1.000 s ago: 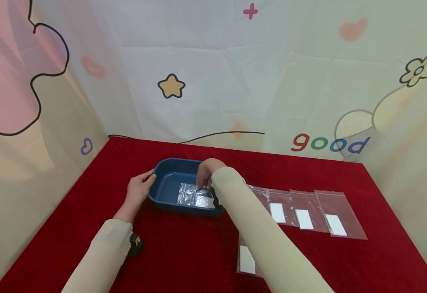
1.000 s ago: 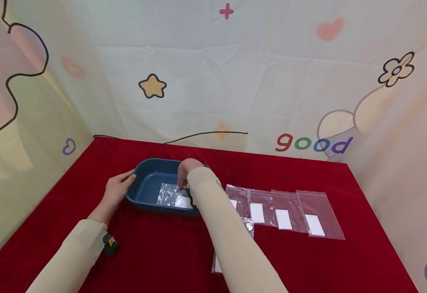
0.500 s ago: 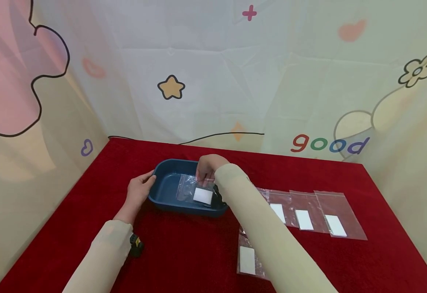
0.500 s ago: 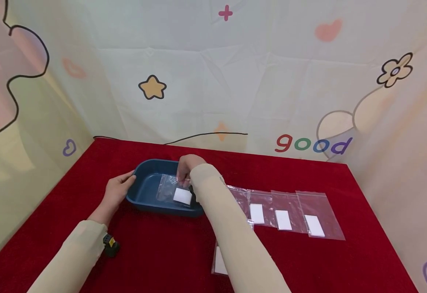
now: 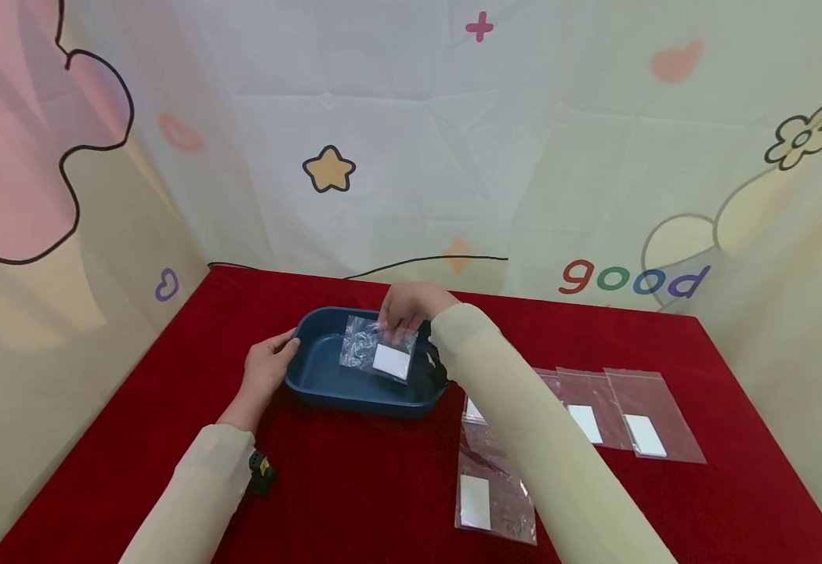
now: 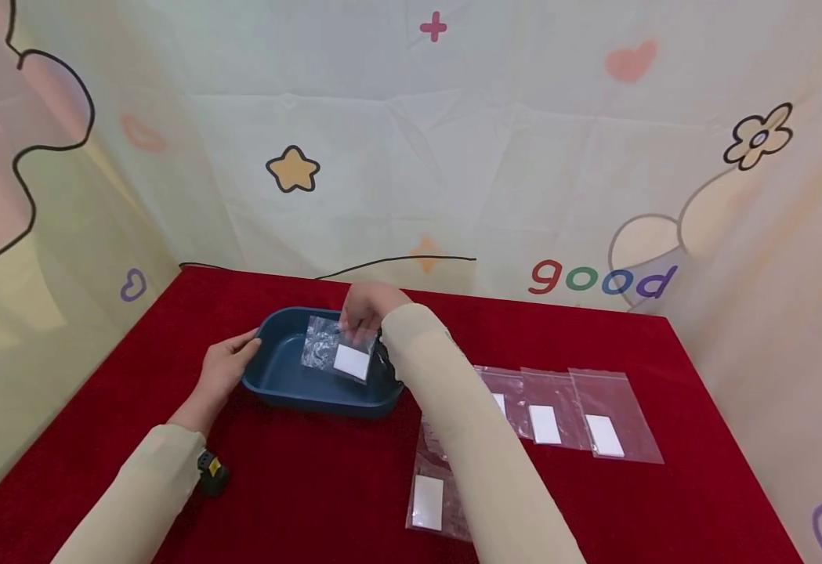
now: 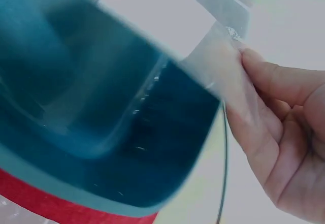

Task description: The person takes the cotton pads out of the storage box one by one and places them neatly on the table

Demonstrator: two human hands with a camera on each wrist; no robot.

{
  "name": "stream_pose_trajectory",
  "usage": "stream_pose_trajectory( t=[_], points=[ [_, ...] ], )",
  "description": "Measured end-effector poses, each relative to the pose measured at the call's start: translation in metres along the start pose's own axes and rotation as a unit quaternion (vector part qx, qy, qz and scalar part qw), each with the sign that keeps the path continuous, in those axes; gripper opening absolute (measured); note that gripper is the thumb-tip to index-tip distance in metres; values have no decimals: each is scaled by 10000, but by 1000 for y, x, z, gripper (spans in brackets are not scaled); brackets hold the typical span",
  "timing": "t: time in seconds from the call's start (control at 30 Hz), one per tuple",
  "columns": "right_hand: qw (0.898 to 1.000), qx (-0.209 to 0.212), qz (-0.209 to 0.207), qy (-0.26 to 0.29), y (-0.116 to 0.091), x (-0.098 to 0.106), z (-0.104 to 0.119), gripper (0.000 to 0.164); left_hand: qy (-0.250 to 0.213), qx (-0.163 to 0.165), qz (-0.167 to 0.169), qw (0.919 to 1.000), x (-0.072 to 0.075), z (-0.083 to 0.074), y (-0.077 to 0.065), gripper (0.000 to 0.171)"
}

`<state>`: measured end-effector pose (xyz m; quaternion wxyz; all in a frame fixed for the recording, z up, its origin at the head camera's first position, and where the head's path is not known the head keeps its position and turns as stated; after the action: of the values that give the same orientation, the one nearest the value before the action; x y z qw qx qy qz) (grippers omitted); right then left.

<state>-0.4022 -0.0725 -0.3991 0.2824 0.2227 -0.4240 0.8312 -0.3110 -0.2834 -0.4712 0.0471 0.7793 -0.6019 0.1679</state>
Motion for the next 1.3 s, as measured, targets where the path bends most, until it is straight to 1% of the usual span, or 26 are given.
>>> stream_pose_trajectory(
  t=[0.07, 0.23, 0.37, 0.6, 0.83, 0.97, 1.03, 1.13, 1.3],
  points=[
    [9999, 102, -9, 30, -6, 4, 3, 18, 0, 17, 9, 10000, 0, 1, 0, 47],
    [9989, 349, -17, 302, -15, 10, 7, 25, -7, 59, -24, 10000, 1, 2, 1, 47],
    [9966, 560, -133, 585, -22, 12, 5, 29, 44, 86, -37, 9999, 1, 1, 0, 47],
    [9876, 709, -452, 1323, -32, 12, -10, 34, 62, 70, -42, 9999, 1, 1, 0, 47],
    [9762, 860, -855, 1798, -44, 11, -29, 35, 55, 83, -33, 9999, -1, 2, -1, 47],
    [9631, 864, -1086, 2305, -55, 9, -40, 35, 50, 101, -20, 9999, -1, 3, 0, 47],
    [9535, 907, -1203, 2610, -61, 7, -46, 36, 70, 90, -15, 9999, -1, 3, 0, 47],
    [9359, 939, -1361, 3109, -68, 2, -57, 35, 97, 63, -11, 9999, -1, 2, 0, 47],
    [9114, 1009, -1456, 3715, -79, -14, -75, 34, 114, 77, -11, 9999, 0, 0, 0, 47]
  ],
)
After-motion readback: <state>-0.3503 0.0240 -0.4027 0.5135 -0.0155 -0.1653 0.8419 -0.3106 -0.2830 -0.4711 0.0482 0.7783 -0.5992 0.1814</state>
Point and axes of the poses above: each hand's wrist, its own y-axis towards the middle knuckle, its own x-axis out of the back of the hand, z = x × y, the point moved 9 cm from there along y, towards the middle knuckle, and after that the axes turned 1 degree about -x, right-handed, at the moved point
